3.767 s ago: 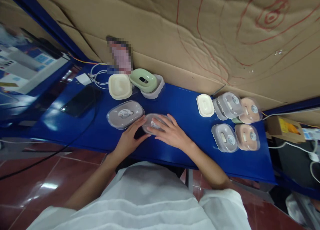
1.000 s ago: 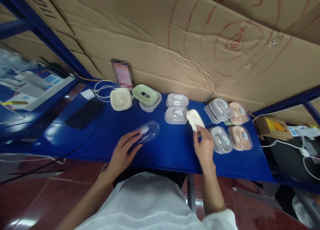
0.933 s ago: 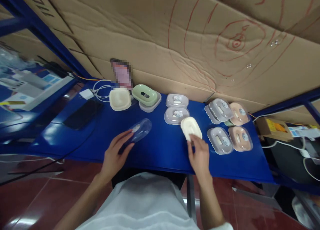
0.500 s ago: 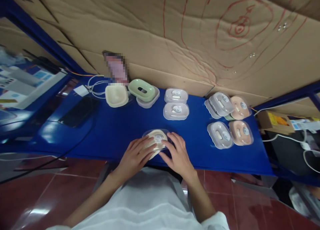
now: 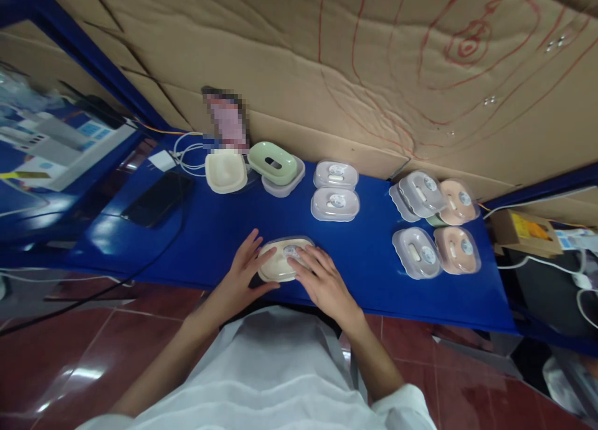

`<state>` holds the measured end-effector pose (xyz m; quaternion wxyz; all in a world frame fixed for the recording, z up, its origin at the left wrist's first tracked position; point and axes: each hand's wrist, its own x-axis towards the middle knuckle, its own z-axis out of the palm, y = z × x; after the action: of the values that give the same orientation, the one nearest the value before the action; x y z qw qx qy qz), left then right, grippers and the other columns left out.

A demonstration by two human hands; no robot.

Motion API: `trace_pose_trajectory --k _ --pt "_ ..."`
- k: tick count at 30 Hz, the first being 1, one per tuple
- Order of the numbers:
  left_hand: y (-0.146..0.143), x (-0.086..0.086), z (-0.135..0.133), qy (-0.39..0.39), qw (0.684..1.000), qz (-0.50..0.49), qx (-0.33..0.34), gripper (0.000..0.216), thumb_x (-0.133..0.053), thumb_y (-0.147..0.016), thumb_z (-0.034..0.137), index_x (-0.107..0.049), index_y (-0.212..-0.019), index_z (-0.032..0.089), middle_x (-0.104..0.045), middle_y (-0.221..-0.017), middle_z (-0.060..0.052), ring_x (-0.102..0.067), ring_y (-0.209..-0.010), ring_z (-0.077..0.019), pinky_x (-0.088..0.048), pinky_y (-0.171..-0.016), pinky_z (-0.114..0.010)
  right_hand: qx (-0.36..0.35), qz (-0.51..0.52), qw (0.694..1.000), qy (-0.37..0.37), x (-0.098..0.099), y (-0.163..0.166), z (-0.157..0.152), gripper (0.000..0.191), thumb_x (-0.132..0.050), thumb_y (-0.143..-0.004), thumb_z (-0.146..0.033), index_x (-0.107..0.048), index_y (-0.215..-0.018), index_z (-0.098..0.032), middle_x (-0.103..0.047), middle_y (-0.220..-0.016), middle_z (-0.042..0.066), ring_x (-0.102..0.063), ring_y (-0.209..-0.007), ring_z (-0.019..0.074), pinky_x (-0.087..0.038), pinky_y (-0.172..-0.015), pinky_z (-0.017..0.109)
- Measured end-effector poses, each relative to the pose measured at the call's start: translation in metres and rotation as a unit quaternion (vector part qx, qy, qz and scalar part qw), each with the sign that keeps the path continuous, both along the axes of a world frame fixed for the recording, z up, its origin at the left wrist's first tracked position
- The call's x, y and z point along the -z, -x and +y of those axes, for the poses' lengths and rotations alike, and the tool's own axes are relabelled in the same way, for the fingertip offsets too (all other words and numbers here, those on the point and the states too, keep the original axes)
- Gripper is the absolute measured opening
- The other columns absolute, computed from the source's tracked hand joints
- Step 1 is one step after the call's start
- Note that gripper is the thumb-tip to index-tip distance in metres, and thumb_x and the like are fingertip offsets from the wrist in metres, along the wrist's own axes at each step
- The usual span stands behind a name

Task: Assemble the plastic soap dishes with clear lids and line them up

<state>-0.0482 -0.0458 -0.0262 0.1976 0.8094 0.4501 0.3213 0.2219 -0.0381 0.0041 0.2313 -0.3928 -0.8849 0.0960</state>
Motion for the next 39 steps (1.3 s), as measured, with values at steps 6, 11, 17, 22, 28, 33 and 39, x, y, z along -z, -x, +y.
trace_pose_trajectory --k 6,11,17,22,28,33,39 --pt "-0.002 -0.007 0.014 -0.083 0.989 0.124 0.019 0.077 -0.073 -0.102 0.036 -0.036 -0.169 0.034 -0.044 -0.172 -0.015 -0.043 -0.159 -0.0367 -0.035 -0.129 -0.070 0.030 -0.048 0.998 -0.015 0.007 0.008 -0.011 0.050 -0.057 -0.110 -0.023 -0.054 -0.159 -0.029 -0.058 -0.163 0.008 -0.048 -0.156 0.0273 -0.042 -0.128 0.055" --pt "0.002 -0.008 0.018 -0.086 0.987 0.123 0.049 0.078 -0.071 -0.103 0.036 -0.033 -0.171 0.030 -0.038 -0.175 -0.016 -0.045 -0.158 -0.0323 -0.051 -0.123 -0.051 0.044 -0.059 0.997 -0.014 0.016 0.007 -0.018 0.062 -0.050 -0.108 -0.010 -0.044 -0.166 -0.030 -0.053 -0.167 0.006 -0.044 -0.158 0.0262 -0.042 -0.127 0.052" --pt "0.008 -0.009 0.020 -0.095 0.986 0.120 0.065 0.078 -0.072 -0.102 0.035 -0.035 -0.170 0.028 -0.038 -0.175 -0.017 -0.042 -0.160 -0.0332 -0.054 -0.121 -0.049 0.024 -0.069 0.997 -0.025 0.016 0.007 -0.016 0.073 -0.049 -0.101 -0.001 -0.042 -0.168 -0.030 -0.052 -0.168 0.006 -0.044 -0.157 0.0285 -0.044 -0.124 0.054" --pt "0.008 -0.008 0.014 -0.083 0.989 0.110 0.047 0.076 -0.071 -0.103 0.033 -0.036 -0.170 0.028 -0.036 -0.175 -0.019 -0.043 -0.159 -0.0340 -0.055 -0.119 -0.049 0.015 -0.061 0.998 -0.019 0.015 0.007 -0.016 0.071 -0.048 -0.102 -0.003 -0.043 -0.167 -0.031 -0.053 -0.167 0.005 -0.046 -0.156 0.0282 -0.044 -0.124 0.054" --pt "0.008 -0.006 0.014 0.013 0.998 0.057 0.020 0.080 -0.072 -0.102 0.037 -0.031 -0.171 0.031 -0.043 -0.172 -0.015 -0.053 -0.153 -0.0296 -0.058 -0.116 -0.046 0.067 -0.008 0.997 -0.030 0.016 0.002 -0.013 0.061 -0.050 -0.109 -0.015 -0.043 -0.167 -0.034 -0.061 -0.160 0.008 -0.053 -0.149 0.0277 -0.047 -0.117 0.051" --pt "0.033 -0.003 0.006 -0.019 0.998 0.066 -0.012 0.052 -0.069 -0.104 0.037 -0.058 -0.154 0.030 -0.055 -0.164 -0.012 -0.056 -0.150 -0.0311 -0.053 -0.120 -0.052 0.153 -0.024 0.986 -0.056 0.006 -0.012 0.000 0.045 -0.055 -0.110 -0.024 -0.059 -0.154 -0.026 -0.065 -0.154 0.011 -0.058 -0.141 0.0313 -0.047 -0.111 0.051" --pt "0.068 -0.001 -0.011 -0.080 0.985 0.093 -0.118 0.028 -0.061 -0.108 0.032 -0.072 -0.133 0.024 -0.072 -0.143 -0.010 -0.063 -0.139 -0.0338 -0.056 -0.114 -0.055 0.074 -0.051 0.993 -0.072 -0.028 0.024 0.070 0.038 -0.046 -0.113 -0.024 -0.068 -0.143 -0.022 -0.069 -0.149 0.010 -0.059 -0.139 0.0283 -0.042 -0.117 0.048"
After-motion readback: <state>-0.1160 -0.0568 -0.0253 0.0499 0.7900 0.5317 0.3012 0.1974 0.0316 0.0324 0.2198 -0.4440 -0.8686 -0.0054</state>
